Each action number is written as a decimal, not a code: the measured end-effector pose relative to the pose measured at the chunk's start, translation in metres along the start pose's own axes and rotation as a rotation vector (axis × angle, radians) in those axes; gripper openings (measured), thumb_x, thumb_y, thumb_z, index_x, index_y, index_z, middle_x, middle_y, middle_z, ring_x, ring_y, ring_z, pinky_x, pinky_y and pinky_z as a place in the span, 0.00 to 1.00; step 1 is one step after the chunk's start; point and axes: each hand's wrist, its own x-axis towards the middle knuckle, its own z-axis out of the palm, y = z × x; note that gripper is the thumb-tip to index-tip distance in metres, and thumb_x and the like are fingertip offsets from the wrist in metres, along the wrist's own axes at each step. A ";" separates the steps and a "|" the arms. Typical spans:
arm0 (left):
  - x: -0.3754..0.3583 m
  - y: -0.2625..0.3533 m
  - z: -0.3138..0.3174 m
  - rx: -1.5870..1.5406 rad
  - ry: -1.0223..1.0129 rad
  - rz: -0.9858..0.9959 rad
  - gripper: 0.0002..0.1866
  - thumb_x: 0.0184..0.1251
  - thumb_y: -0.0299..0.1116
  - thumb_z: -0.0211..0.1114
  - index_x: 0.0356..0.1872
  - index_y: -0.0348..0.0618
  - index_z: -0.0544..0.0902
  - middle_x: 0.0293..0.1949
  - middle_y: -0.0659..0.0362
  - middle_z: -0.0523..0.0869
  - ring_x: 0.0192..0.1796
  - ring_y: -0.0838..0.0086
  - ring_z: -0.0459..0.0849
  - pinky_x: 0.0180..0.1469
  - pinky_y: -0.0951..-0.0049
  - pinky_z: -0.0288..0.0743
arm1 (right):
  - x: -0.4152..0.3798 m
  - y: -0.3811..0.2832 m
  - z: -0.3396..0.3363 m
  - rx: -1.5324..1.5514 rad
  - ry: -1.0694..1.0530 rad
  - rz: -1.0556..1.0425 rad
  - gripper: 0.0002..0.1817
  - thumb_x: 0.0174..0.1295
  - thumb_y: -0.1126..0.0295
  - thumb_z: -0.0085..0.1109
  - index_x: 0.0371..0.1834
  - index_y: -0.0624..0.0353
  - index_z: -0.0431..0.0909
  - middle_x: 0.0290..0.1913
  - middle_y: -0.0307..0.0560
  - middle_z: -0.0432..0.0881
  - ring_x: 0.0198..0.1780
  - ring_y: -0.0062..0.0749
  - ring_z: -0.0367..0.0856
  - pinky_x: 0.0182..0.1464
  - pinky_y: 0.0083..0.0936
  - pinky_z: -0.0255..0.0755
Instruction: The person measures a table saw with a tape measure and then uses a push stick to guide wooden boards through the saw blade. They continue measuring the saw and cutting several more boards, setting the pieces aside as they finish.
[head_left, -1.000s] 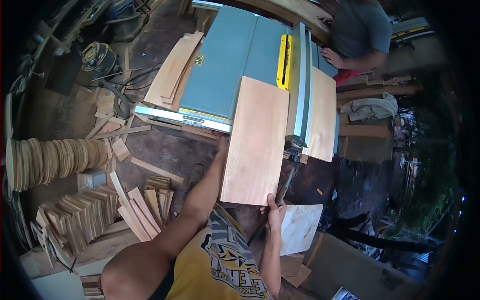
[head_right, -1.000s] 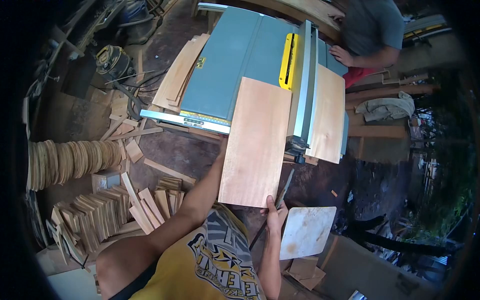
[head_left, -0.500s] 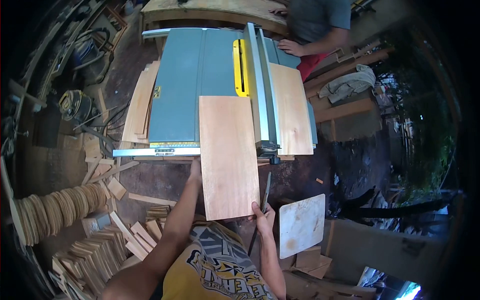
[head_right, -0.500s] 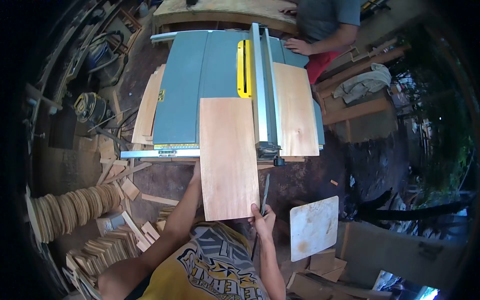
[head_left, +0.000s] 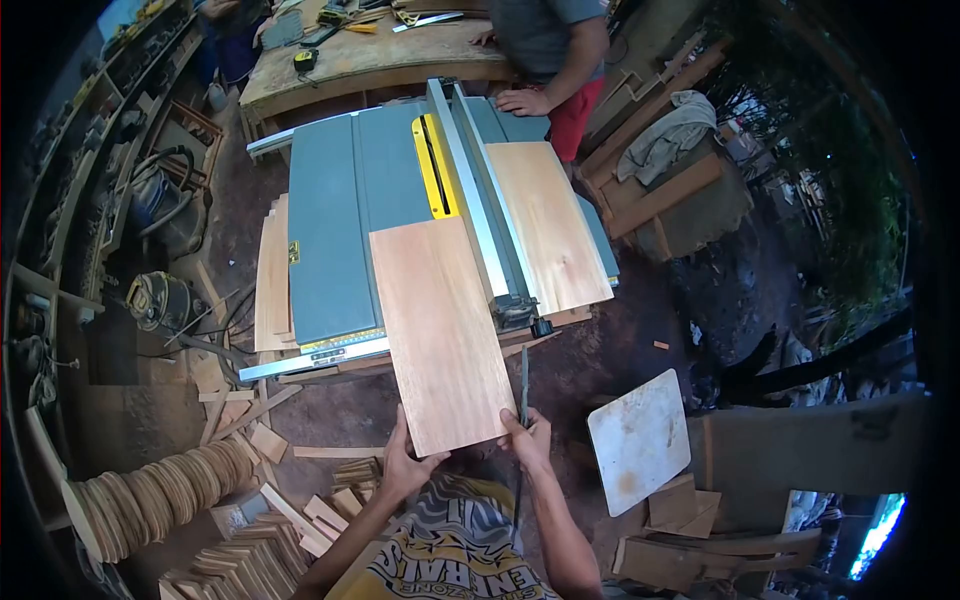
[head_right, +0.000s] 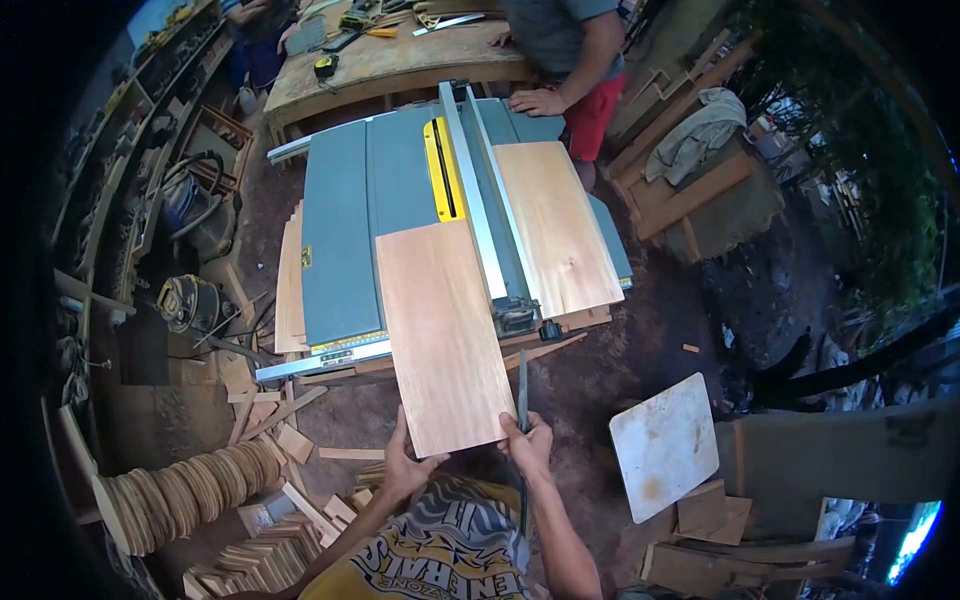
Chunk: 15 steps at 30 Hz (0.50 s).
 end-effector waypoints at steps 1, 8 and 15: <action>0.003 0.002 -0.005 0.047 -0.001 -0.023 0.62 0.50 0.28 0.83 0.78 0.27 0.44 0.68 0.38 0.71 0.66 0.58 0.78 0.64 0.63 0.75 | 0.000 -0.004 0.002 0.003 -0.008 0.020 0.14 0.65 0.66 0.69 0.40 0.66 0.77 0.24 0.43 0.81 0.18 0.22 0.78 0.19 0.20 0.69; 0.026 0.014 -0.026 0.500 0.046 0.054 0.70 0.34 0.36 0.88 0.79 0.33 0.49 0.69 0.33 0.68 0.74 0.44 0.66 0.73 0.53 0.64 | 0.012 -0.006 0.027 0.061 0.027 -0.111 0.23 0.64 0.70 0.68 0.59 0.58 0.70 0.30 0.46 0.82 0.16 0.24 0.78 0.16 0.21 0.69; 0.067 0.024 -0.044 0.721 -0.124 0.260 0.63 0.27 0.40 0.87 0.75 0.41 0.66 0.77 0.31 0.53 0.79 0.41 0.55 0.78 0.54 0.56 | 0.031 -0.007 0.029 0.007 -0.027 -0.140 0.21 0.63 0.68 0.69 0.57 0.57 0.74 0.30 0.46 0.83 0.18 0.27 0.81 0.18 0.25 0.73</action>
